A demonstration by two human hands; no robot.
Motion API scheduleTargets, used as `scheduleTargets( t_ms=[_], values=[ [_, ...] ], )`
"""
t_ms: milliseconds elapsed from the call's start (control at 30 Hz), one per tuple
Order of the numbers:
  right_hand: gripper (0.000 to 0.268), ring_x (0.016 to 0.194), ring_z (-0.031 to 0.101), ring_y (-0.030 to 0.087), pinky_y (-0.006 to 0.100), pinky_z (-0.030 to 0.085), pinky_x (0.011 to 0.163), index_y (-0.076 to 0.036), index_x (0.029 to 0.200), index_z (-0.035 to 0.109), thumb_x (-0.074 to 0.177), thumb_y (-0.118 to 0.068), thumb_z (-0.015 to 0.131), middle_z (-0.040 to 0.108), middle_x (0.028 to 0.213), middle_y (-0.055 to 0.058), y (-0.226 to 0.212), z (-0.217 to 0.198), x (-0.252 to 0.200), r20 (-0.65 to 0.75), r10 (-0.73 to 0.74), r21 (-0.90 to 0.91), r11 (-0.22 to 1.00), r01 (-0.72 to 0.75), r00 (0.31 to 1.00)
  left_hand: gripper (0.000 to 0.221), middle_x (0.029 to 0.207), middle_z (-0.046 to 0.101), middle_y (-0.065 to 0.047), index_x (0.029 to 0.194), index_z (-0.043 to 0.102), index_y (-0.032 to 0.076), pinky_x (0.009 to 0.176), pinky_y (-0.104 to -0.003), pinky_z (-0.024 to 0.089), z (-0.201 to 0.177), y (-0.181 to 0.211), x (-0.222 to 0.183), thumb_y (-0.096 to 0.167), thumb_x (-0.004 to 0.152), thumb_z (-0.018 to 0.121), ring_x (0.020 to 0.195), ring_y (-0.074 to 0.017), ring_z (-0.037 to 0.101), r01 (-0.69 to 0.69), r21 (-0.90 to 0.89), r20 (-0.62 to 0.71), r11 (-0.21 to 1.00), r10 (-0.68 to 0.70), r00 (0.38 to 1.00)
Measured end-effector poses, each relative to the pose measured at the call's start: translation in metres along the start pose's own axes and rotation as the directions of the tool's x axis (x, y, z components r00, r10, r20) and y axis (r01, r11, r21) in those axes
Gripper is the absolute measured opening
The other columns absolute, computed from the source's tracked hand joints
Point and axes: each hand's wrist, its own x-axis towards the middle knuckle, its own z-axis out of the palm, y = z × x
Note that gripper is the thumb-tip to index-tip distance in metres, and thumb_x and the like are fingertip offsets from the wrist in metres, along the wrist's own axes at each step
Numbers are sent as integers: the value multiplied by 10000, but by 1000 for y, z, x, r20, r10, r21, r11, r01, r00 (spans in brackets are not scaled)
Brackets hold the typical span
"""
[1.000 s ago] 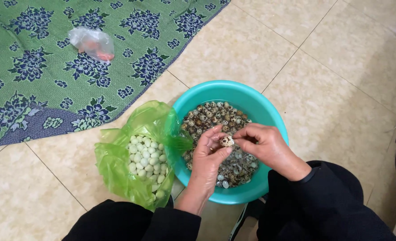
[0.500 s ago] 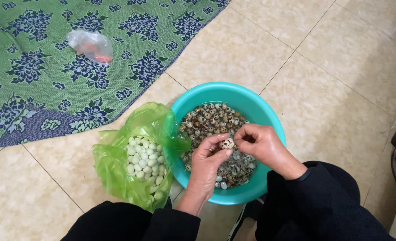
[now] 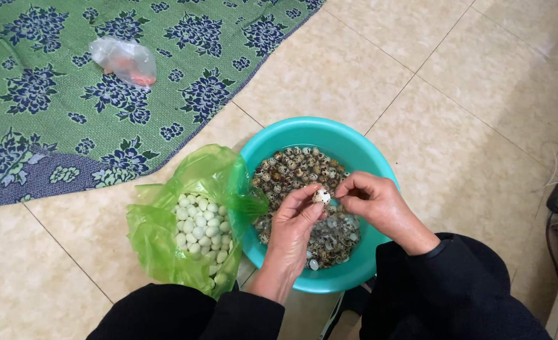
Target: Peeling quail eggs by hand and placing the peeled eggs into a plastic bag
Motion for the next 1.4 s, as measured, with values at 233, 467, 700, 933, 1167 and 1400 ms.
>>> scheduleTargets(
  t_ms=[233, 467, 700, 933, 1167, 1400],
  values=[
    [34, 677, 628, 165, 318, 527, 651, -88, 848, 791, 829, -63, 777, 718, 717, 83, -21, 2, -2, -15, -102, -64, 993, 101, 995, 393, 1164, 650, -137, 1276, 670, 8, 891, -290, 567, -1, -9, 2, 58, 897, 759, 1031, -180, 584, -9, 5, -30, 1000, 9, 1000],
    [32, 680, 702, 234, 357, 564, 672, -99, 837, 793, 842, -70, 778, 735, 734, 85, -24, 4, -2, -20, -226, -131, 966, 221, 974, 385, 1164, 626, -145, 1280, 672, 20, 939, -335, 550, 1, -9, 3, 55, 904, 751, 1061, -204, 560, 8, 77, -48, 997, -4, 999],
    [19, 699, 715, 286, 395, 572, 694, -101, 828, 771, 824, -97, 789, 730, 743, 93, -19, 4, -2, -20, -234, -211, 951, 224, 972, 339, 1157, 624, -194, 1250, 682, 33, 915, -389, 530, 2, -9, 3, 32, 914, 727, 1056, -266, 552, 18, 158, -48, 987, -10, 999],
    [33, 712, 726, 278, 388, 573, 694, -134, 809, 778, 797, -124, 807, 728, 726, 70, -1, 5, 0, -25, -203, -275, 943, 189, 979, 329, 1211, 647, -174, 1231, 695, 65, 932, -386, 515, 1, -16, 5, 43, 907, 749, 1103, -258, 562, 17, 158, -52, 987, -9, 999],
    [49, 595, 653, 226, 354, 548, 614, -108, 746, 755, 768, -68, 774, 681, 630, 86, -10, 4, -1, -30, -108, -207, 973, 99, 994, 350, 1297, 592, -235, 1318, 582, 66, 888, -341, 506, 13, 3, 0, 177, 994, 659, 1102, -280, 556, 80, 141, -40, 987, -75, 996],
    [55, 586, 560, 164, 336, 517, 571, -68, 732, 735, 737, -21, 764, 619, 580, 79, -8, 5, -1, 26, -61, -33, 998, 62, 998, 414, 1212, 580, -180, 1309, 621, 25, 869, -324, 535, 11, -4, 3, 155, 936, 744, 1045, -231, 547, 68, 160, -26, 985, -65, 998]
  ],
)
